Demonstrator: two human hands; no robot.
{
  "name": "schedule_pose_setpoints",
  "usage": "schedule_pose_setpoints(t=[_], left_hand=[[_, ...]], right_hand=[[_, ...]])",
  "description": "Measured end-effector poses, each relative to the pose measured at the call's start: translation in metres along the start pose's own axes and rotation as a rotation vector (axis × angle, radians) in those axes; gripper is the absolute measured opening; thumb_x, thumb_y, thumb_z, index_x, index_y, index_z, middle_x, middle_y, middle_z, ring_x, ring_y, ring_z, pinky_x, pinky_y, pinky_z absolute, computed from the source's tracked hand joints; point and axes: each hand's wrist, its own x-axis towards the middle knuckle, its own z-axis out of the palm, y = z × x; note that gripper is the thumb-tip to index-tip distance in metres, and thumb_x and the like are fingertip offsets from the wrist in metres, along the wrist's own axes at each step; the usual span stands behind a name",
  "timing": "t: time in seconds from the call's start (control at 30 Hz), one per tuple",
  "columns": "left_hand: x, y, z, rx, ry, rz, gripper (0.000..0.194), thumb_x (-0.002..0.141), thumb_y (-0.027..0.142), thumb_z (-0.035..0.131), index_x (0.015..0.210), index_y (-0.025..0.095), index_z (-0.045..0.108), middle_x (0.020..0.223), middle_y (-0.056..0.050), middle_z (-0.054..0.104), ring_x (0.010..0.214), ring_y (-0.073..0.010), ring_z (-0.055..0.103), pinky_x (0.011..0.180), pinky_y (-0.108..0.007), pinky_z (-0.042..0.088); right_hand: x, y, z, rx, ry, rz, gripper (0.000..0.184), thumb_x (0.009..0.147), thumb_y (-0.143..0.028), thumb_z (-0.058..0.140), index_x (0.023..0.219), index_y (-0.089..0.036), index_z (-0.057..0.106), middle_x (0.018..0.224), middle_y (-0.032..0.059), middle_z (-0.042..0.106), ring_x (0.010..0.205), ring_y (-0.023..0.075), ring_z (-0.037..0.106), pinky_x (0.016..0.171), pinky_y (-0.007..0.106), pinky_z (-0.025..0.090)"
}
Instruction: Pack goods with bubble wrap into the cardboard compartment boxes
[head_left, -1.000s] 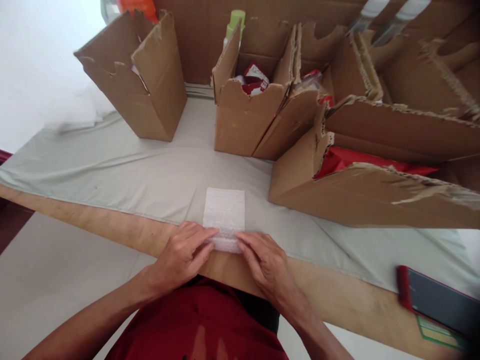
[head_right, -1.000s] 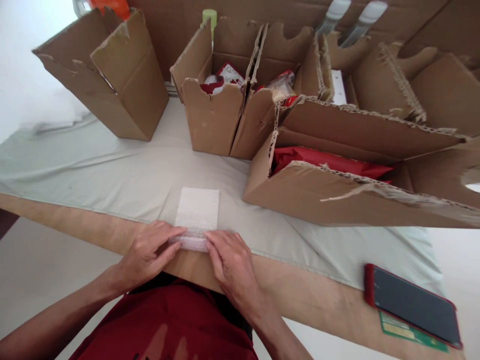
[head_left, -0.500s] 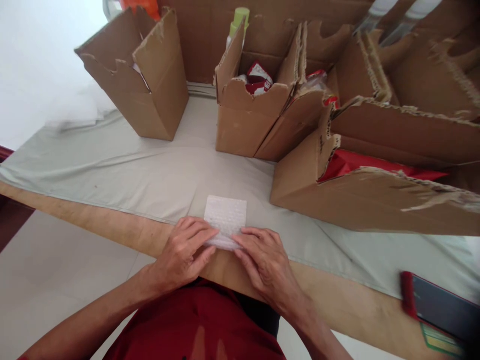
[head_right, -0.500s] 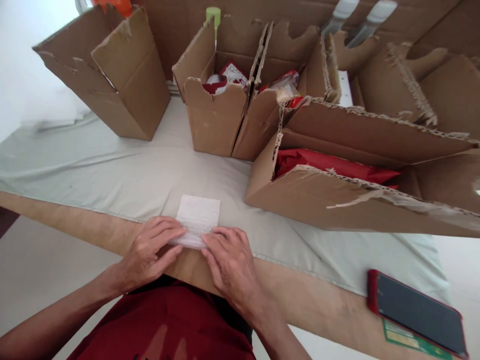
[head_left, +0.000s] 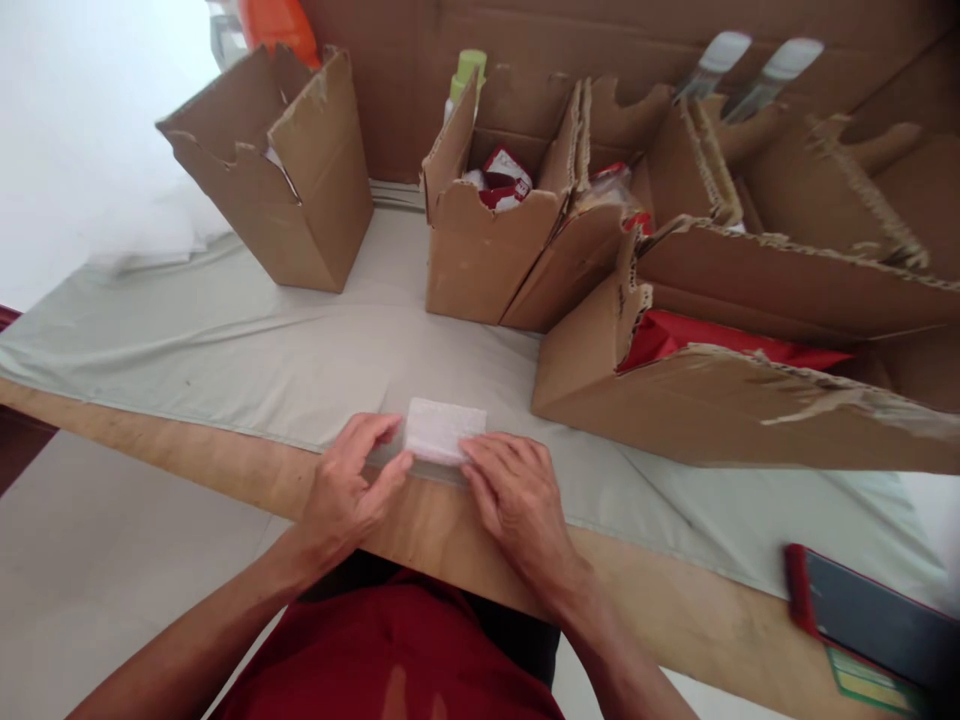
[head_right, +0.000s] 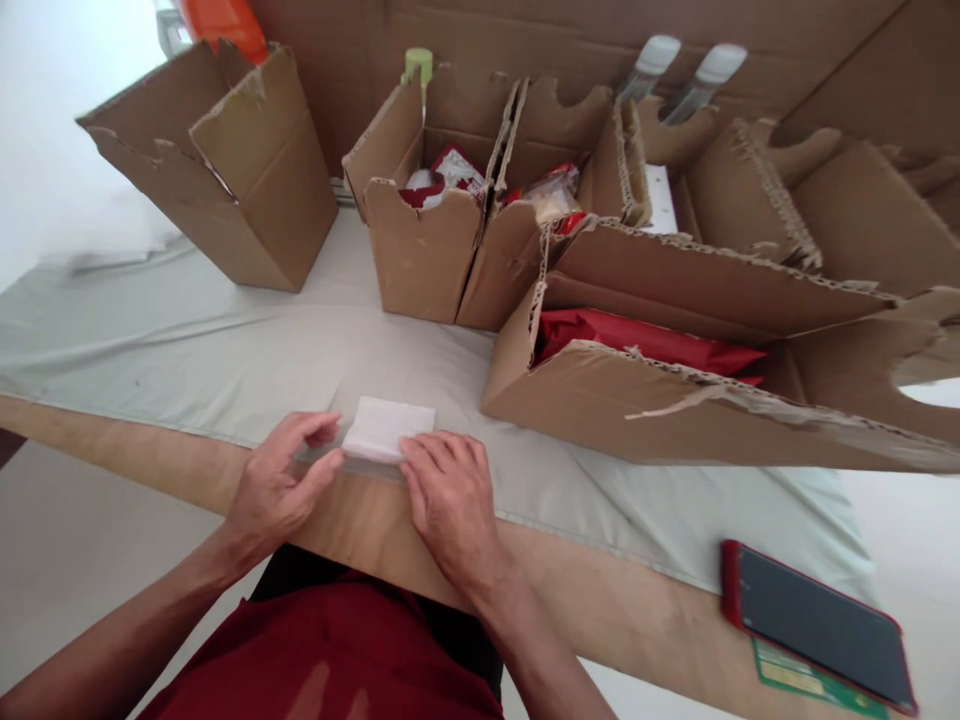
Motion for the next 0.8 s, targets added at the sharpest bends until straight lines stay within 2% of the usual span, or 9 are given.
schedule_pose_setpoints(t=[0.1,0.17,0.27,0.33,0.47,0.53,0.6,0.67,0.8], left_hand=[[-0.022,0.009,-0.007,-0.341,-0.114,-0.374,0.029,0.095,0.034,0.065,0.12,0.019,0.067,0.106,-0.008,0.073,0.098,-0.0201,0.07,0.088,-0.033,0.057],[-0.03,0.012,-0.006,-0.591,-0.195,-0.536,0.039,0.09,0.038,0.073,0.123,0.019,0.067,0.113,-0.009,0.075,0.105,-0.0217,0.071,0.093,-0.033,0.056],[-0.032,0.015,0.002,-0.849,-0.229,-0.631,0.055,0.082,0.038,0.082,0.131,0.021,0.063,0.121,-0.008,0.075,0.113,-0.0221,0.069,0.099,-0.031,0.053],[-0.03,0.017,0.007,-0.939,-0.234,-0.658,0.055,0.081,0.037,0.084,0.13,0.023,0.065,0.115,-0.006,0.076,0.108,-0.0196,0.069,0.095,-0.027,0.053],[-0.028,0.025,0.014,-1.023,-0.294,-0.664,0.038,0.081,0.037,0.085,0.114,0.022,0.072,0.097,-0.002,0.077,0.091,-0.015,0.069,0.086,-0.022,0.053],[-0.029,0.03,0.02,-1.037,-0.279,-0.672,0.037,0.08,0.04,0.086,0.11,0.021,0.073,0.096,-0.002,0.077,0.091,-0.0165,0.07,0.087,-0.024,0.054],[-0.028,0.033,0.027,-1.049,-0.265,-0.673,0.038,0.079,0.043,0.086,0.108,0.022,0.073,0.098,-0.003,0.078,0.095,-0.0197,0.071,0.091,-0.028,0.055],[-0.026,0.035,0.032,-1.036,-0.343,-0.618,0.036,0.081,0.045,0.083,0.107,0.023,0.073,0.103,-0.005,0.078,0.098,-0.022,0.072,0.092,-0.031,0.056],[-0.005,0.05,0.024,-0.862,-0.551,-0.233,0.046,0.09,0.053,0.07,0.127,0.025,0.066,0.124,-0.012,0.073,0.11,-0.0292,0.071,0.093,-0.04,0.06]], right_hand=[[-0.001,-0.005,-0.006,0.14,0.052,0.093,0.019,0.101,-0.014,0.054,0.116,-0.02,0.066,0.101,0.0056,0.075,0.094,0.0222,0.067,0.084,0.038,0.049],[-0.006,-0.014,-0.011,0.214,0.039,0.108,0.02,0.1,-0.013,0.055,0.117,-0.02,0.065,0.101,0.0048,0.075,0.094,0.0211,0.067,0.085,0.038,0.049],[-0.014,-0.028,-0.017,0.305,-0.036,0.069,0.021,0.1,-0.011,0.054,0.116,-0.021,0.064,0.1,0.0037,0.074,0.092,0.0197,0.066,0.086,0.038,0.049],[-0.021,-0.033,-0.02,0.303,-0.047,0.078,0.022,0.1,-0.013,0.053,0.116,-0.022,0.065,0.101,0.0041,0.072,0.092,0.0195,0.065,0.086,0.037,0.05],[-0.038,-0.031,-0.027,0.255,0.042,0.324,0.03,0.1,-0.029,0.059,0.13,-0.025,0.064,0.127,0.0107,0.065,0.114,0.0238,0.064,0.093,0.038,0.055],[-0.047,-0.03,-0.032,0.413,-0.005,0.467,0.043,0.098,-0.038,0.062,0.139,-0.024,0.058,0.139,0.0123,0.061,0.123,0.025,0.063,0.097,0.036,0.056],[-0.053,-0.03,-0.037,0.663,-0.076,0.558,0.046,0.098,-0.043,0.061,0.138,-0.023,0.057,0.133,0.0117,0.067,0.116,0.0237,0.068,0.093,0.032,0.058],[-0.058,-0.028,-0.046,0.803,-0.075,0.586,0.035,0.098,-0.044,0.059,0.125,-0.022,0.064,0.111,0.0077,0.075,0.098,0.0212,0.074,0.083,0.027,0.06],[-0.069,-0.015,-0.089,0.563,0.056,0.534,0.019,0.096,-0.037,0.062,0.11,-0.028,0.071,0.092,0.0022,0.076,0.079,0.0195,0.074,0.071,0.024,0.06]])
